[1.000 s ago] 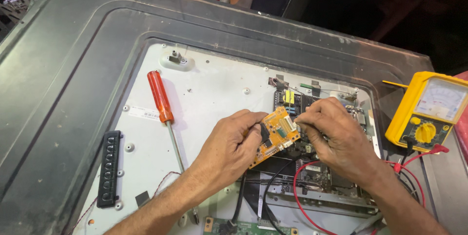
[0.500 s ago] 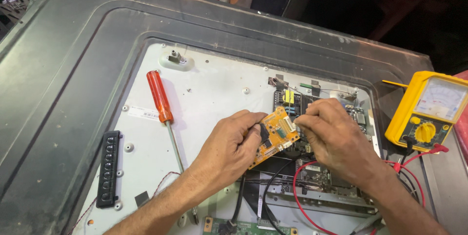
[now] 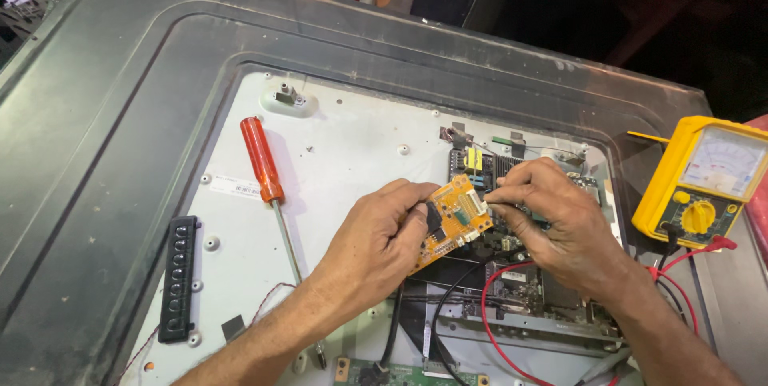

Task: The person uses a multimeter to test points on a small circuit board and a larger mainboard inside an open TV chassis. They then use a screwdriver to remove screws and detach the small board, inspecting it closely.

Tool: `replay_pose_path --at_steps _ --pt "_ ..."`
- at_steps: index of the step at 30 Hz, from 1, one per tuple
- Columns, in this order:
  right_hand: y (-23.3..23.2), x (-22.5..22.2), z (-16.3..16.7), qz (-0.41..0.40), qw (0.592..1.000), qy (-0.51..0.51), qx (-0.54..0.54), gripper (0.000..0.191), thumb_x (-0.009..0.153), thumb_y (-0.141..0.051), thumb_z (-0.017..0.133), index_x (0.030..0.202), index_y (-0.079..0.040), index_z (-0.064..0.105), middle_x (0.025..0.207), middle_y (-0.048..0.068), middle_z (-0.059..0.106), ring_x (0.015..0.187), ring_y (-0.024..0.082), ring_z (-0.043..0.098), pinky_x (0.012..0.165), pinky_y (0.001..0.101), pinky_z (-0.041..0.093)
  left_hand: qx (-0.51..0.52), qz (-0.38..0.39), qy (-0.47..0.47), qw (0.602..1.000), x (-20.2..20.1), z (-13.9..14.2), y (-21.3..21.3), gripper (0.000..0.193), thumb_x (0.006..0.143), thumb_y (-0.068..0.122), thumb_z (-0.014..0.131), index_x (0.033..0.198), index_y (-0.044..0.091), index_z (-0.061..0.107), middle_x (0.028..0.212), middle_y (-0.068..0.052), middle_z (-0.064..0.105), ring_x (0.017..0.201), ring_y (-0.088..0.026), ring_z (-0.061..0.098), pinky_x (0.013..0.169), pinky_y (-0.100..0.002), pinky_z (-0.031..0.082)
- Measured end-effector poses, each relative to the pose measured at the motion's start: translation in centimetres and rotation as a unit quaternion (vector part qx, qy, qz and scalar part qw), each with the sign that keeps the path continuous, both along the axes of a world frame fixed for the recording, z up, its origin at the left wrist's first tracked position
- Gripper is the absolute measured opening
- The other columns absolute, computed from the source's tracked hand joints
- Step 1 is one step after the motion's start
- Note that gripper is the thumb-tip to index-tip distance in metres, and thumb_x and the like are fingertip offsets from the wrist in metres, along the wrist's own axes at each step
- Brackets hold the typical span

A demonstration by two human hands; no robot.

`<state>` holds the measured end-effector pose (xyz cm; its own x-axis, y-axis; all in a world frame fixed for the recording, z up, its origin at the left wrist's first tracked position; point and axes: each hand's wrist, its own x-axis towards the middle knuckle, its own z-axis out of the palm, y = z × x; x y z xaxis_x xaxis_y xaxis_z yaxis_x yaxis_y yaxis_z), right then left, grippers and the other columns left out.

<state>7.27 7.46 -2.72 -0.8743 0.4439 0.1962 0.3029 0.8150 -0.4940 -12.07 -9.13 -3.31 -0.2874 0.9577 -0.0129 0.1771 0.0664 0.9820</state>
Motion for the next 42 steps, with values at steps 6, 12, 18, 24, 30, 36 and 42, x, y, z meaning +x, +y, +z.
replay_pose_path --at_steps 6,12,18,24,30,36,42 --pt "0.02 0.09 -0.09 -0.005 1.0 -0.006 0.006 0.017 0.083 -0.008 0.073 0.1 -0.009 0.075 0.103 0.004 0.068 0.096 0.017 0.067 0.078 0.0286 0.059 -0.014 -0.003 0.005 1.0 -0.01 -0.18 0.08 0.035 0.1 0.012 0.046 0.124 -0.002 0.066 0.089 -0.008 0.062 0.066 -0.012 0.058 0.057 -0.03 0.049" --pt "-0.06 -0.03 -0.34 -0.007 1.0 -0.008 0.003 0.017 0.085 -0.01 0.072 0.102 -0.01 0.074 0.106 0.005 0.069 0.098 0.018 0.069 0.081 0.0299 0.059 -0.014 -0.003 0.002 1.0 -0.01 -0.35 0.14 0.035 0.1 0.013 0.045 0.124 -0.003 0.066 0.089 -0.007 0.063 0.066 -0.011 0.059 0.057 -0.029 0.05" --pt "0.07 0.09 -0.59 0.015 1.0 0.022 0.004 0.014 0.088 -0.011 0.07 0.101 -0.008 0.073 0.113 0.009 0.073 0.108 0.021 0.07 0.091 0.0335 0.059 -0.011 -0.005 0.001 1.0 0.0 -0.43 0.14 0.034 0.101 0.012 0.046 0.124 -0.002 0.066 0.091 -0.007 0.064 0.068 -0.012 0.06 0.058 -0.03 0.05" --pt "-0.08 -0.21 -0.43 -0.004 0.998 0.033 -0.047 0.016 0.091 -0.01 0.069 0.105 -0.006 0.074 0.108 0.007 0.079 0.098 0.018 0.077 0.085 0.0304 0.061 -0.004 -0.008 -0.001 1.0 0.0 -0.25 0.07 0.033 0.101 0.012 0.047 0.124 -0.001 0.066 0.09 -0.005 0.062 0.066 -0.009 0.057 0.057 -0.029 0.049" --pt "-0.25 -0.56 -0.02 -0.017 0.997 0.026 -0.069 0.014 0.09 -0.009 0.07 0.101 -0.005 0.076 0.093 0.004 0.081 0.082 0.014 0.078 0.075 0.0274 0.061 -0.015 -0.007 0.0 1.0 0.1 0.19 -0.01 0.032 0.101 0.012 0.048 0.124 0.001 0.067 0.085 -0.005 0.06 0.062 -0.01 0.053 0.055 -0.03 0.045" --pt "-0.15 -0.43 0.03 -0.009 0.996 0.04 -0.083 0.014 0.091 -0.009 0.069 0.103 -0.004 0.076 0.095 0.004 0.081 0.082 0.013 0.078 0.074 0.0265 0.061 0.007 -0.002 0.0 1.0 0.19 0.1 -0.01 0.031 0.101 0.011 0.048 0.122 0.0 0.067 0.087 -0.006 0.062 0.066 -0.012 0.057 0.058 -0.031 0.047" --pt "0.53 0.08 -0.01 -0.012 0.992 0.017 -0.124 0.02 0.092 -0.006 0.065 0.108 -0.007 0.077 0.101 0.004 0.081 0.088 0.012 0.076 0.079 0.0272 0.062 0.019 -0.009 0.012 1.0 -0.05 -0.3 0.09 0.032 0.101 0.011 0.045 0.123 0.0 0.066 0.092 -0.008 0.063 0.073 -0.014 0.062 0.064 -0.031 0.051"
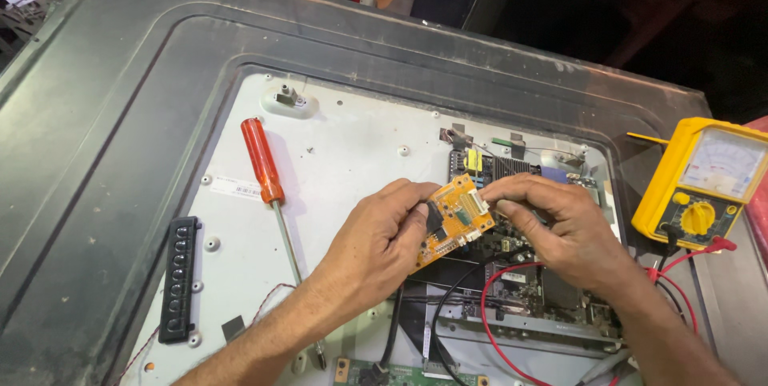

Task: The person uses a multimeter to test points on a small circuit board and a larger mainboard inside an open TV chassis. They then use a screwdriver to remove screws and detach the small board, inspecting it closely.

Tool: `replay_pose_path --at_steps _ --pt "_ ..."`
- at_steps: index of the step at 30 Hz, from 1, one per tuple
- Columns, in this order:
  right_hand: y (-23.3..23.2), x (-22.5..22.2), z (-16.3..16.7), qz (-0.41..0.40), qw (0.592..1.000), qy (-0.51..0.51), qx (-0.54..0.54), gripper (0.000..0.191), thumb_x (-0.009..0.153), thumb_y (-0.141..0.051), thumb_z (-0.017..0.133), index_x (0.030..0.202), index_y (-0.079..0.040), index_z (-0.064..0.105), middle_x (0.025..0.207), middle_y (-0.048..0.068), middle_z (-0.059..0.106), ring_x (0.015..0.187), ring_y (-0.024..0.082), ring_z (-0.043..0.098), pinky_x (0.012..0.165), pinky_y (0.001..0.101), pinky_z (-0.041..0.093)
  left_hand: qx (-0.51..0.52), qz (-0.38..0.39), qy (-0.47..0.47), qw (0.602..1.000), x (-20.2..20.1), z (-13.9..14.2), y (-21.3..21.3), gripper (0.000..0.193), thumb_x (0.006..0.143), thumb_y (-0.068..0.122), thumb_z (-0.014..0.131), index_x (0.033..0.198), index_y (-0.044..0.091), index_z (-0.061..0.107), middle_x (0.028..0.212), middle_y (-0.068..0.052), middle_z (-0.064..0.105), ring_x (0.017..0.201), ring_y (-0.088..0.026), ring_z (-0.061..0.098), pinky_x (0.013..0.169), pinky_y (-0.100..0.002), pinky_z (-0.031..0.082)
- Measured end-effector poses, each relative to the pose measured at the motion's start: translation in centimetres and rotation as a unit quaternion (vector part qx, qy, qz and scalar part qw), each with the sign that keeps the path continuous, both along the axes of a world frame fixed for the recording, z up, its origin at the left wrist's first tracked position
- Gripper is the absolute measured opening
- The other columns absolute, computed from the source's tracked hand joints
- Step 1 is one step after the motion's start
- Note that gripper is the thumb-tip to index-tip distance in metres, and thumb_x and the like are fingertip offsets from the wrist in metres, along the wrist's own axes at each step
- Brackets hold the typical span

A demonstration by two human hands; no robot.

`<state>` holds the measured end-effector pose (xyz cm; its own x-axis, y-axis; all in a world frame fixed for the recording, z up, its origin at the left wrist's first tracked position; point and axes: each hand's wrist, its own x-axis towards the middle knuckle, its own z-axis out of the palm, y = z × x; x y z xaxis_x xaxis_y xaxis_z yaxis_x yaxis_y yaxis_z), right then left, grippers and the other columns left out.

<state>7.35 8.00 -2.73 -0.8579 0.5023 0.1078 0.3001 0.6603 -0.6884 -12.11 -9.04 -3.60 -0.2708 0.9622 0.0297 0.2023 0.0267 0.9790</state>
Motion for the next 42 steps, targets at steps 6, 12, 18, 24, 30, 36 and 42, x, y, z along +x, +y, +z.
replay_pose_path --at_steps 6,12,18,24,30,36,42 --pt "0.2 0.3 0.0 -0.011 0.998 -0.019 -0.062 0.029 0.089 -0.002 0.064 0.116 -0.008 0.073 0.111 0.005 0.076 0.099 0.015 0.075 0.085 0.0298 0.06 0.02 -0.001 -0.003 1.0 0.1 -0.2 0.0 0.032 0.102 0.01 0.045 0.123 -0.001 0.066 0.093 -0.008 0.063 0.075 -0.014 0.063 0.066 -0.031 0.052" --pt "-0.2 0.2 0.8 0.016 0.997 0.045 -0.062 0.034 0.088 0.004 0.06 0.12 -0.005 0.067 0.13 0.01 0.063 0.122 0.018 0.065 0.103 0.0323 0.052 -0.003 -0.003 -0.005 1.0 0.1 0.0 0.0 0.032 0.102 0.011 0.045 0.124 0.0 0.065 0.09 -0.007 0.06 0.072 -0.014 0.06 0.062 -0.032 0.05" --pt "-0.2 0.1 1.0 0.021 0.998 0.066 0.006 0.027 0.088 -0.001 0.068 0.114 -0.004 0.07 0.128 0.011 0.067 0.126 0.022 0.063 0.106 0.0343 0.053 0.011 0.004 0.008 1.0 0.2 0.3 -0.1 0.032 0.102 0.011 0.045 0.124 0.0 0.065 0.09 -0.008 0.061 0.071 -0.015 0.06 0.064 -0.032 0.05" --pt "0.4 0.4 0.9 0.042 0.995 0.077 0.052 0.02 0.088 -0.002 0.068 0.108 -0.005 0.073 0.126 0.01 0.067 0.131 0.026 0.06 0.112 0.0393 0.048 0.014 0.006 0.008 1.0 0.3 0.3 0.0 0.031 0.102 0.01 0.045 0.124 0.0 0.065 0.091 -0.008 0.062 0.072 -0.016 0.061 0.065 -0.033 0.05" --pt "0.3 0.4 0.6 0.043 0.995 0.063 0.062 0.016 0.086 -0.005 0.072 0.102 -0.007 0.074 0.121 0.008 0.071 0.127 0.024 0.064 0.11 0.0392 0.05 0.025 0.007 0.019 0.999 0.4 0.0 0.1 0.031 0.102 0.009 0.046 0.125 -0.001 0.063 0.094 -0.008 0.063 0.074 -0.016 0.062 0.066 -0.033 0.05" --pt "0.4 0.4 0.4 0.036 0.997 0.048 0.043 0.015 0.084 -0.005 0.073 0.1 -0.007 0.074 0.117 0.007 0.072 0.122 0.023 0.067 0.106 0.0375 0.053 0.012 0.002 0.017 1.0 0.3 -0.2 0.1 0.031 0.102 0.009 0.045 0.126 0.0 0.063 0.094 -0.009 0.063 0.074 -0.017 0.062 0.066 -0.033 0.05" --pt "0.7 0.4 0.0 0.037 0.997 0.047 0.044 0.015 0.085 -0.005 0.073 0.099 -0.007 0.074 0.114 0.008 0.074 0.117 0.021 0.069 0.104 0.0367 0.055 0.036 -0.001 0.015 0.999 0.3 -0.3 0.1 0.03 0.103 0.009 0.045 0.125 0.0 0.063 0.096 -0.009 0.063 0.079 -0.016 0.063 0.07 -0.033 0.051"
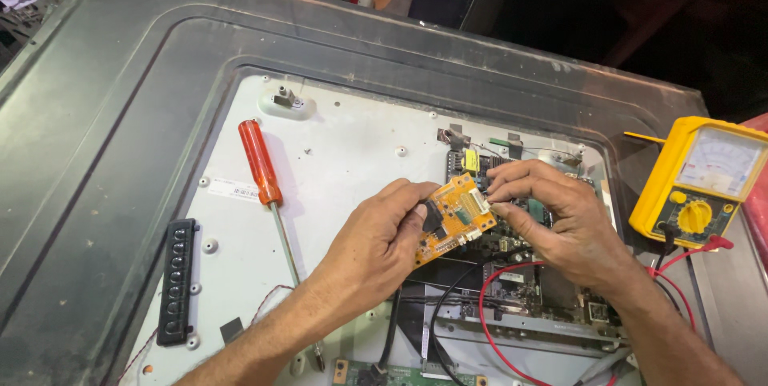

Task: The person uses a multimeter to test points on a small circuit board and a larger mainboard inside an open TV chassis. They then use a screwdriver to remove screws and detach the small board, inspecting it closely.

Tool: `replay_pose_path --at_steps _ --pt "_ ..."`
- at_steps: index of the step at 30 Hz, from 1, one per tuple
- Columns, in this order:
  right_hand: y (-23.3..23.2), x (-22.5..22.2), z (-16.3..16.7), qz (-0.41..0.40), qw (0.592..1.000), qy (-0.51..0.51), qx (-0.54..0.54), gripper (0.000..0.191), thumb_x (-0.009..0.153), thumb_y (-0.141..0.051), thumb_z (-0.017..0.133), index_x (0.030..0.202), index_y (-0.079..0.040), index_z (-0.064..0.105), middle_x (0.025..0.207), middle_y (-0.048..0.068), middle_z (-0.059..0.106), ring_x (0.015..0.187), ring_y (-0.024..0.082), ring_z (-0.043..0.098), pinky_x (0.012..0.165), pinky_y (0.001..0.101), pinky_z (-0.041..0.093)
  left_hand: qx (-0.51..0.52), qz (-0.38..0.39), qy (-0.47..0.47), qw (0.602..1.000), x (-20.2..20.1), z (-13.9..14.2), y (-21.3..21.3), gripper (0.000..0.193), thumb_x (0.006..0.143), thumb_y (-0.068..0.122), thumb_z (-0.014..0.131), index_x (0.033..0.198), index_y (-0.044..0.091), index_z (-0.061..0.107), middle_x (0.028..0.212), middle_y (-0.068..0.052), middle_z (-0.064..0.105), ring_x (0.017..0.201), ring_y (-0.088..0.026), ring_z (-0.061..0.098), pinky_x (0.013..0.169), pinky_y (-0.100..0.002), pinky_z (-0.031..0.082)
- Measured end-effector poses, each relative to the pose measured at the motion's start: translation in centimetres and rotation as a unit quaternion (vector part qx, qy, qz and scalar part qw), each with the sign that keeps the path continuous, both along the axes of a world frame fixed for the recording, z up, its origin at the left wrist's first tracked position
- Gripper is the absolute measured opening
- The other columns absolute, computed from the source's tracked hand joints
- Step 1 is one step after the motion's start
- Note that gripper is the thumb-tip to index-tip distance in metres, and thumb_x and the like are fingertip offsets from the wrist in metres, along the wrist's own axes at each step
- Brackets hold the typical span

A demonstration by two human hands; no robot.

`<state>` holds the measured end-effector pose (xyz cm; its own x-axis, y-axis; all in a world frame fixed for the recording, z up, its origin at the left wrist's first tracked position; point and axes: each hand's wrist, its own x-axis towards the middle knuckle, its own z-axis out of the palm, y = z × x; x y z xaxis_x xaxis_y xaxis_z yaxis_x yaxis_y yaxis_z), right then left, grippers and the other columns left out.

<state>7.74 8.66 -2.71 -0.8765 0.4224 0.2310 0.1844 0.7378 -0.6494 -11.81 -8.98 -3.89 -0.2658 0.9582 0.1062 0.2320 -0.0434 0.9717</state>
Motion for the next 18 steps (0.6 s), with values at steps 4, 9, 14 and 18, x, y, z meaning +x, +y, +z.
replay_pose_path --at_steps 4,9,14,18 --pt "-0.03 -0.04 -0.11 -0.004 1.0 -0.002 -0.007 0.015 0.085 -0.006 0.073 0.099 -0.007 0.074 0.116 0.008 0.074 0.116 0.021 0.069 0.103 0.0365 0.055 -0.027 -0.003 -0.008 1.0 -0.1 0.1 -0.11 0.03 0.102 0.009 0.045 0.125 0.002 0.063 0.095 -0.008 0.062 0.076 -0.016 0.062 0.067 -0.033 0.051" --pt "-0.07 0.0 -0.11 -0.008 1.0 -0.007 -0.009 0.015 0.085 -0.006 0.073 0.1 -0.007 0.073 0.118 0.009 0.074 0.115 0.021 0.07 0.101 0.0367 0.055 -0.02 0.0 0.006 1.0 -0.11 0.24 -0.15 0.029 0.103 0.009 0.046 0.125 0.002 0.063 0.092 -0.008 0.061 0.074 -0.016 0.061 0.065 -0.034 0.049" --pt "-0.02 0.06 -0.33 -0.012 1.0 -0.011 -0.008 0.014 0.085 -0.007 0.073 0.099 -0.008 0.073 0.117 0.008 0.075 0.113 0.02 0.071 0.098 0.0358 0.057 -0.016 0.005 0.016 1.0 -0.1 0.15 -0.14 0.028 0.103 0.009 0.047 0.125 0.002 0.063 0.09 -0.008 0.059 0.071 -0.016 0.059 0.062 -0.034 0.048" --pt "0.18 0.1 -0.59 -0.006 1.0 -0.008 -0.005 0.012 0.087 -0.008 0.073 0.099 -0.008 0.073 0.112 0.007 0.077 0.107 0.018 0.073 0.093 0.0339 0.059 0.004 0.013 0.02 1.0 0.0 -0.02 -0.16 0.027 0.103 0.008 0.049 0.125 0.002 0.063 0.09 -0.008 0.059 0.07 -0.016 0.058 0.061 -0.034 0.047"
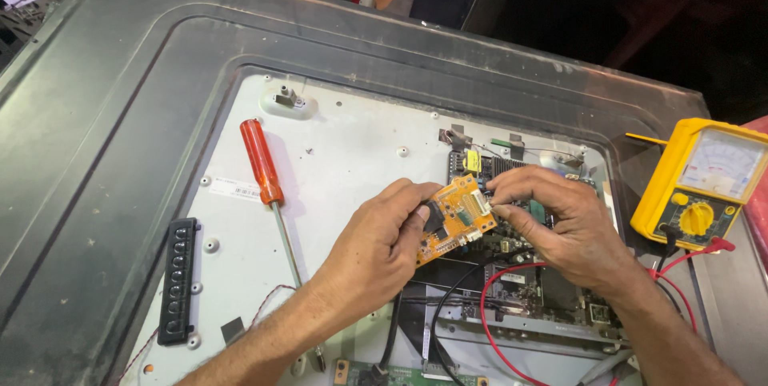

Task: The person uses a multimeter to test points on a small circuit board and a larger mainboard inside an open TV chassis. They then use a screwdriver to remove screws and detach the small board, inspecting it closely.

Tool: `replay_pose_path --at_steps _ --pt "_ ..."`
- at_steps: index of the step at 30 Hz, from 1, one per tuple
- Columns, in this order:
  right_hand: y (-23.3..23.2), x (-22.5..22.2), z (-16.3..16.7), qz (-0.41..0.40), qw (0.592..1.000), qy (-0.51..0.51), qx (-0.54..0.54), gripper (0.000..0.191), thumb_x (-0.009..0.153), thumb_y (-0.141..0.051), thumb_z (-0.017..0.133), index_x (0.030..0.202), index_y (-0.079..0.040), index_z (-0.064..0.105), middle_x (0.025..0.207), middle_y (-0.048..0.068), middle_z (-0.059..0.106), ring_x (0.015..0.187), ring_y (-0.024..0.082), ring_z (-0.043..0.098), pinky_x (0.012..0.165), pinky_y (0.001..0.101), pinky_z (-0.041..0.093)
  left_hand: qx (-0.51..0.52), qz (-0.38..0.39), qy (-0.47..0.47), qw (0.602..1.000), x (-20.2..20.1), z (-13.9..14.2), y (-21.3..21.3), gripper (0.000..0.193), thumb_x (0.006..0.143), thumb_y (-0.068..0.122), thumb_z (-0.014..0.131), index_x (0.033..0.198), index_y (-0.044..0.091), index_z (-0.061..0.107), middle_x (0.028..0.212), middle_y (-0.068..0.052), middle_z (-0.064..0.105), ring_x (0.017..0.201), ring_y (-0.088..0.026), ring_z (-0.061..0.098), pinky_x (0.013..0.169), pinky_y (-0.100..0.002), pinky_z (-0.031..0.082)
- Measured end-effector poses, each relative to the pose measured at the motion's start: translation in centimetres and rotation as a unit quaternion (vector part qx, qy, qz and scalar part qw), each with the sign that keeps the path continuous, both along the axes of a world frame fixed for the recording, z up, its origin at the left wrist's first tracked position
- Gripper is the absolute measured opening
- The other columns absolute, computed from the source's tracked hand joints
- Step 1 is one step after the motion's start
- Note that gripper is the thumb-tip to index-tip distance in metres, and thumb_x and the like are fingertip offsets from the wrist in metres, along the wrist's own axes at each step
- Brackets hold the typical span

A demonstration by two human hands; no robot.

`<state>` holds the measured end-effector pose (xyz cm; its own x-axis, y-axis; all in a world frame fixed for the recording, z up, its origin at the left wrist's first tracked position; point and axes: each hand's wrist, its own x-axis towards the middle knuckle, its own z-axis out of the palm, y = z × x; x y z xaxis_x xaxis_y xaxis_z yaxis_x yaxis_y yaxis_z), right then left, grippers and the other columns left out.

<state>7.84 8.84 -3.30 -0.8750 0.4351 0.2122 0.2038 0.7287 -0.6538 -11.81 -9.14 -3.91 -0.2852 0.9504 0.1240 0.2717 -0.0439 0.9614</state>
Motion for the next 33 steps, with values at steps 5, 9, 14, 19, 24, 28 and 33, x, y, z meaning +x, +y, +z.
replay_pose_path --at_steps 5,9,14,19,24,28,33 --pt "-0.2 -0.2 -0.2 -0.025 0.999 -0.023 -0.039 0.012 0.085 -0.008 0.073 0.097 -0.009 0.077 0.1 0.004 0.082 0.09 0.014 0.078 0.081 0.0304 0.063 0.003 0.009 -0.019 1.0 0.1 -0.1 0.0 0.027 0.102 0.007 0.05 0.124 0.001 0.065 0.087 -0.007 0.059 0.065 -0.015 0.053 0.058 -0.032 0.045" --pt "-0.4 -0.5 0.1 -0.031 0.998 -0.047 -0.033 0.013 0.085 -0.009 0.073 0.096 -0.01 0.079 0.091 0.002 0.084 0.08 0.011 0.079 0.072 0.0277 0.063 -0.025 0.009 -0.063 0.998 0.1 -0.2 0.0 0.027 0.102 0.008 0.051 0.123 0.001 0.066 0.085 -0.004 0.06 0.063 -0.01 0.048 0.056 -0.029 0.044" --pt "-0.5 -0.5 0.3 -0.034 0.998 -0.046 -0.027 0.013 0.086 -0.009 0.074 0.098 -0.009 0.08 0.087 0.002 0.084 0.076 0.01 0.078 0.069 0.0254 0.062 -0.049 0.008 -0.098 0.994 0.2 -0.4 0.0 0.028 0.103 0.01 0.051 0.124 0.002 0.067 0.078 -0.002 0.058 0.062 -0.008 0.045 0.054 -0.027 0.042" --pt "-0.5 -0.3 -0.2 -0.109 0.99 -0.077 -0.051 0.016 0.086 -0.01 0.074 0.101 -0.007 0.079 0.081 0.003 0.083 0.068 0.012 0.074 0.061 0.0269 0.058 -0.039 -0.002 -0.158 0.987 0.2 -0.8 0.3 0.03 0.104 0.012 0.047 0.125 0.001 0.065 0.086 -0.002 0.068 0.071 -0.005 0.058 0.062 -0.023 0.052" --pt "-1.1 -0.3 -0.7 -0.073 0.992 0.038 -0.1 0.018 0.091 -0.009 0.07 0.109 -0.004 0.072 0.093 0.004 0.079 0.086 0.008 0.074 0.075 0.0235 0.061 -0.016 -0.004 -0.159 0.987 0.1 -1.1 0.2 0.03 0.105 0.011 0.046 0.127 0.0 0.064 0.092 -0.004 0.07 0.078 -0.005 0.062 0.068 -0.023 0.055" --pt "-1.0 -0.1 -0.6 -0.102 0.993 -0.002 -0.053 0.021 0.091 -0.008 0.071 0.111 -0.005 0.076 0.088 0.005 0.079 0.073 0.01 0.069 0.064 0.0238 0.054 -0.021 0.0 -0.162 0.987 0.0 -0.9 0.2 0.03 0.105 0.012 0.045 0.127 0.0 0.063 0.091 -0.004 0.07 0.076 -0.005 0.061 0.066 -0.023 0.055" --pt "-1.0 0.0 -0.6 -0.104 0.994 -0.001 -0.025 0.019 0.089 -0.008 0.072 0.108 -0.005 0.077 0.084 0.004 0.081 0.069 0.008 0.071 0.057 0.0213 0.054 -0.067 0.005 -0.127 0.99 -0.1 0.0 0.0 0.03 0.104 0.012 0.047 0.127 0.004 0.065 0.079 -0.002 0.061 0.063 -0.006 0.047 0.055 -0.025 0.046"
